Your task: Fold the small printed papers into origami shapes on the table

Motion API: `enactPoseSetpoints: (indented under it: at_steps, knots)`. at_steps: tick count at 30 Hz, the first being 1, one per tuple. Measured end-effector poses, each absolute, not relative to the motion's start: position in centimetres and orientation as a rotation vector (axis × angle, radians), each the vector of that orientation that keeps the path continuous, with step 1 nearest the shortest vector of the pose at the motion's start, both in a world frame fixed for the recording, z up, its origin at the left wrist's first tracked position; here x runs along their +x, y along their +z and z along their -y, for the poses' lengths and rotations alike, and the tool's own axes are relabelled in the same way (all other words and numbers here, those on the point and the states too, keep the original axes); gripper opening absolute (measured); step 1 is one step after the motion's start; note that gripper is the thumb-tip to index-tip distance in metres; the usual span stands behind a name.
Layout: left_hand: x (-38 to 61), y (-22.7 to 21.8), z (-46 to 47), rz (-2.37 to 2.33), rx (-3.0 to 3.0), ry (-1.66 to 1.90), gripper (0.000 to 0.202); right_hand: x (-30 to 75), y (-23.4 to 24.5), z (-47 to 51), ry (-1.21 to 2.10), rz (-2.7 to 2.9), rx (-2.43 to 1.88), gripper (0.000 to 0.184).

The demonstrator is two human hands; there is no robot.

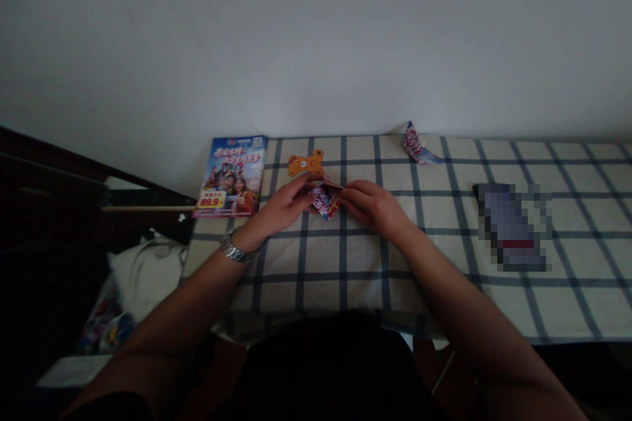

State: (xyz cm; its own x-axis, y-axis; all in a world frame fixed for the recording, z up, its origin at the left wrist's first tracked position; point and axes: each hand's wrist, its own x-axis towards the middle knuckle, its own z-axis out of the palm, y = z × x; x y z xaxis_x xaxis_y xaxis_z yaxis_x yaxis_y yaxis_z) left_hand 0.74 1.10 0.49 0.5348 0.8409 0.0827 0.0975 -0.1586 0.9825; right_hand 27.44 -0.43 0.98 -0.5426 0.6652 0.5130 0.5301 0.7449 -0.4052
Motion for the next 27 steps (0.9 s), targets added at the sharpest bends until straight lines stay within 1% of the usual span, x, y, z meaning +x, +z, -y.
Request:
enactPoseSetpoints:
  at_steps: [7, 12, 20, 24, 27]
  knots:
    - [0.7, 0.0, -1.4, -0.865, 1.780, 0.875, 0.046, 27.7, 0.0, 0.5, 0.443, 2.137, -0.995, 0.013]
    - [0.9, 0.6, -1.1, -0.899, 1.832, 0.891, 0.046, 27.6, -0.5, 0.7, 0.684, 1.923, -1.093, 0.021]
    - [1.3, 1.0, -0.7, -0.907, 1.847, 0.909, 0.040, 26.9, 0.7, 0.9, 1.152, 1.594, -1.158, 0.034]
    - [1.4, 0.9, -0.6, -0.901, 1.868, 0.923, 0.041, 26.5, 1.1, 0.8, 1.323, 1.506, -1.146, 0.038]
    - [1.4, 0.8, -0.6, -0.896, 1.867, 0.924, 0.041, 26.4, 1.4, 0.7, 1.387, 1.465, -1.138, 0.040]
